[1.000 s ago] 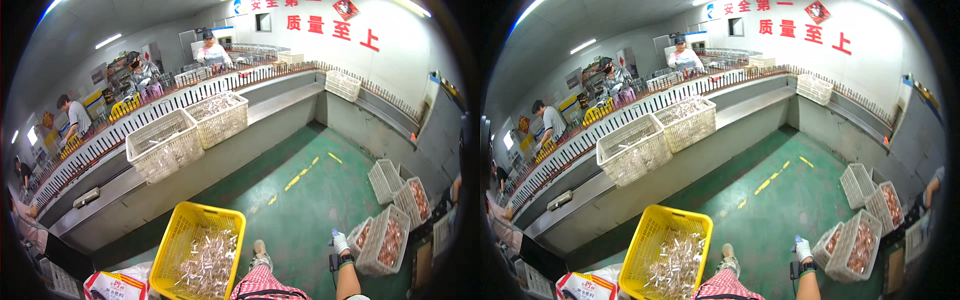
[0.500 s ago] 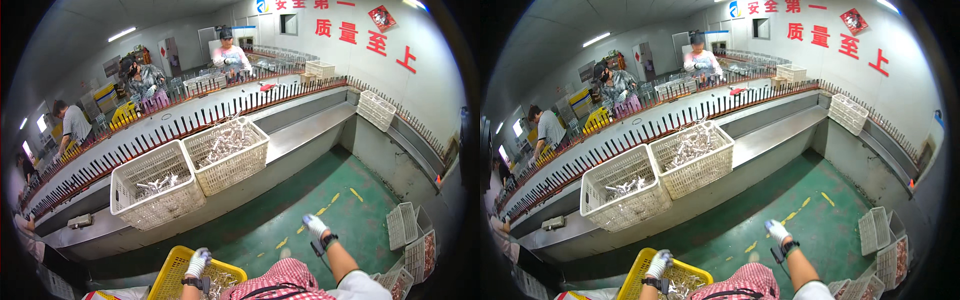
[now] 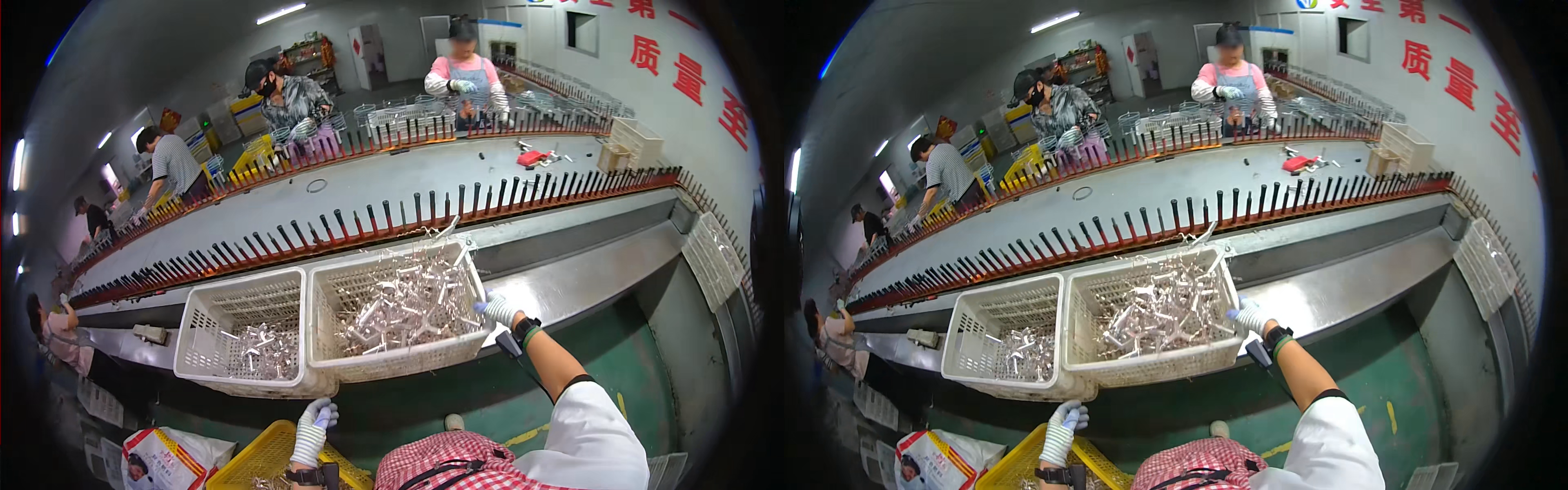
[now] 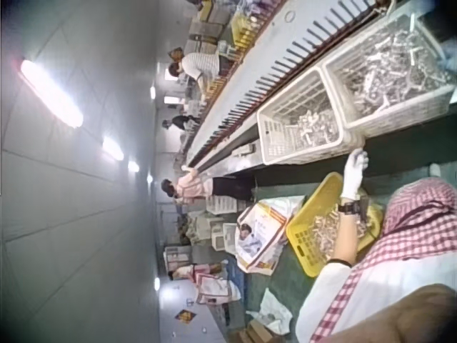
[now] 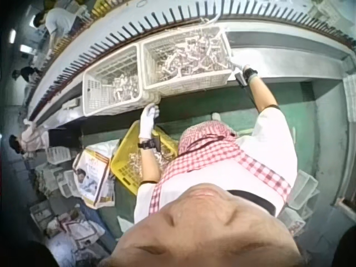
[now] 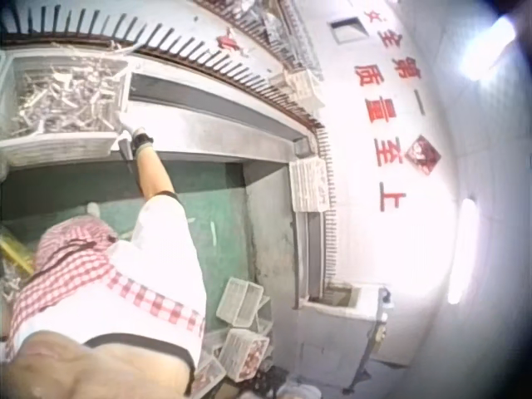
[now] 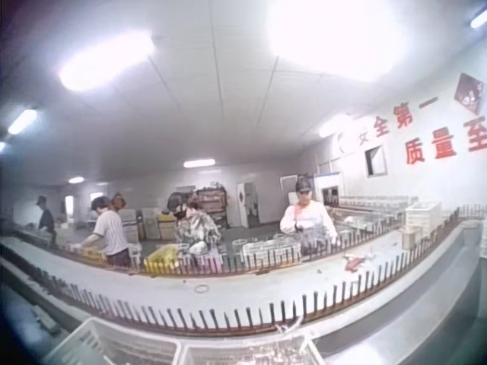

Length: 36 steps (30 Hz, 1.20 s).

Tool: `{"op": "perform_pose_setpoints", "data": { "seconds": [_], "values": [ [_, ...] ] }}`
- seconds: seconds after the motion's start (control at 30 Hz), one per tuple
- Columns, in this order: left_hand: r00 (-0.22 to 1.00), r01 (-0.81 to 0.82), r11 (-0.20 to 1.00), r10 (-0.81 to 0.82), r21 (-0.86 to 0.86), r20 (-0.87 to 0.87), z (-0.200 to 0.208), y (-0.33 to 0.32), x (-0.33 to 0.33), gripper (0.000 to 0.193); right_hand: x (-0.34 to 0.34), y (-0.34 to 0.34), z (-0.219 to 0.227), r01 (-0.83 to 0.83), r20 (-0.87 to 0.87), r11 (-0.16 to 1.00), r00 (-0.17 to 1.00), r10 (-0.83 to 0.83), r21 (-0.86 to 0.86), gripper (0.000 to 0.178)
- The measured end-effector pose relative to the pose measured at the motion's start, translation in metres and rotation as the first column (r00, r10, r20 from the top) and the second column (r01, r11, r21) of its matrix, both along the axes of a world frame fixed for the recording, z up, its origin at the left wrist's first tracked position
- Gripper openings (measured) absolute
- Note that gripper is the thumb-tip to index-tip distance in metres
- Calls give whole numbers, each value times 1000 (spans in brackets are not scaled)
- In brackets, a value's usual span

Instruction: Transferring small plastic components from a basket into a large storage bag in a manufacturing environment.

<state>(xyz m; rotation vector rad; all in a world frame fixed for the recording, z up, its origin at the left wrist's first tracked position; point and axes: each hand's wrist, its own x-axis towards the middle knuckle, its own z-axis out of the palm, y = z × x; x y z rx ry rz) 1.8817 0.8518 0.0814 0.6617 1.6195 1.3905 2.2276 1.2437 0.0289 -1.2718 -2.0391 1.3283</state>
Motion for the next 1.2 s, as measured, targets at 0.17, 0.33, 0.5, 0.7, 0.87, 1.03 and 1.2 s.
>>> {"op": "perform_pose_setpoints", "data": {
  "seconds": [0.17,0.33,0.5,0.7,0.87,1.03,1.2],
  "values": [
    [869,-70,996,83,46,-487,11,100,1,44,6,2,-39,168,-252,985,952,-172,-38,42],
    [545,-88,995,11,-44,-838,-40,146,-13,56,63,-13,-32,282,-285,942,902,-326,-184,56],
    [839,-21,977,-97,-210,-536,-73,141,31,56,132,-19,28,58,-285,886,936,-208,-459,52],
    [933,-131,981,74,-141,-353,-64,142,57,52,165,121,99,210,-53,970,975,-218,-120,55],
    [938,-187,970,130,-154,-320,-63,154,65,50,81,219,61,-66,-17,989,998,64,-130,85],
    [954,-234,956,191,-177,-231,-49,159,75,47,44,233,38,-236,-280,785,956,84,-572,29],
    [951,-226,960,181,-164,-249,-44,158,81,47,60,173,163,-7,-585,1000,811,16,17,12]
  ]
}}
